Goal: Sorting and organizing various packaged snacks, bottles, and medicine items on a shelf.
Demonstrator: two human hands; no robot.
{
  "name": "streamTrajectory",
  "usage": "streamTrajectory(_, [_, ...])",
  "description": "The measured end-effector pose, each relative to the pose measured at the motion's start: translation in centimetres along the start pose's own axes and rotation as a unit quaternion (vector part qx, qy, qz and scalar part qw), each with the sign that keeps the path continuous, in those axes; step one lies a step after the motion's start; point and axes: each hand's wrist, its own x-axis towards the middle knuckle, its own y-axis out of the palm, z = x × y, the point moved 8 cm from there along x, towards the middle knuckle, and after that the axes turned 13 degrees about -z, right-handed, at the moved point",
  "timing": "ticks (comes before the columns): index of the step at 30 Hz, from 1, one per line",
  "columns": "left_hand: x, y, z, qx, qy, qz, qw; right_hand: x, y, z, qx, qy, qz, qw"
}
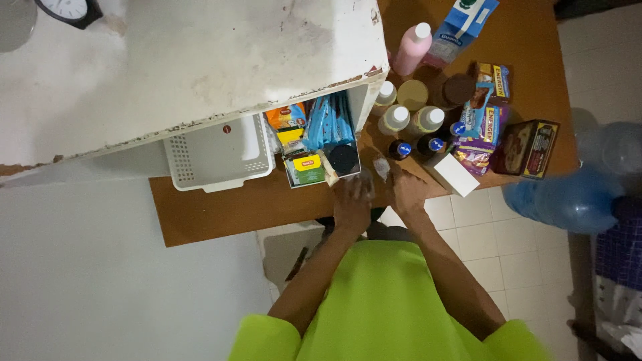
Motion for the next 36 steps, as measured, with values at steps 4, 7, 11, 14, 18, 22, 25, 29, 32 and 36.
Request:
streamTrajectory(4, [-1.1, -2.4, 1.1, 0.035, -0.064, 0.006, 0.997, -0.8, 3.1, -2.5, -0.074, 0.012, 0.086, 0.993])
streamTrajectory(7, [-1.5, -2.8, 2.0, -0.014, -0.068, -0.060, 0.996, -1.1, 2.9, -2.4, -0.067, -0.039, 0.006, 0.997])
streamTrajectory(11, [-1.2, -2.4, 2.9, 0.056, -0.088, -0.013, 0.994, -1.5, 3.2, -3.5, -0.062, 0.054, 0.039, 0.996])
streamTrajectory(14, [-1.2, -2.2, 2.8, 0.036, -0.086, -0.033, 0.995, -1.5, 2.0, -2.6, -0.050, 0.095, 0.045, 0.993])
streamTrajectory(18, [-1.4, -3.2, 1.6, -0.051, -0.035, -0.129, 0.990, -2.2, 1.0, -1.9, -0.027, 0.090, -0.006, 0.996])
streamTrajectory(22, [-0.5, -5.3, -0.4, -0.111, -0.009, -0.136, 0.984, -2.1, 0.1, -1.3, -0.014, 0.029, -0.030, 0.999])
streamTrajectory(25, [0.2, -6.8, -1.6, -0.133, 0.006, -0.136, 0.982, -1.7, 0.0, -1.7, 0.038, 0.060, 0.027, 0.997])
streamTrajectory(29, [0.8, -4.7, -3.1, -0.151, 0.057, -0.123, 0.979, -1.5, 1.3, -3.7, 0.036, 0.081, 0.075, 0.993])
streamTrajectory(32, [1.2, -3.9, -3.9, -0.122, 0.074, -0.103, 0.984, -2.3, 4.3, -6.2, 0.020, 0.090, 0.086, 0.992])
streamTrajectory(36, [2.8, -4.5, -4.3, -0.188, 0.006, -0.076, 0.979, -3.4, 4.8, -6.4, 0.019, 0.059, 0.036, 0.997])
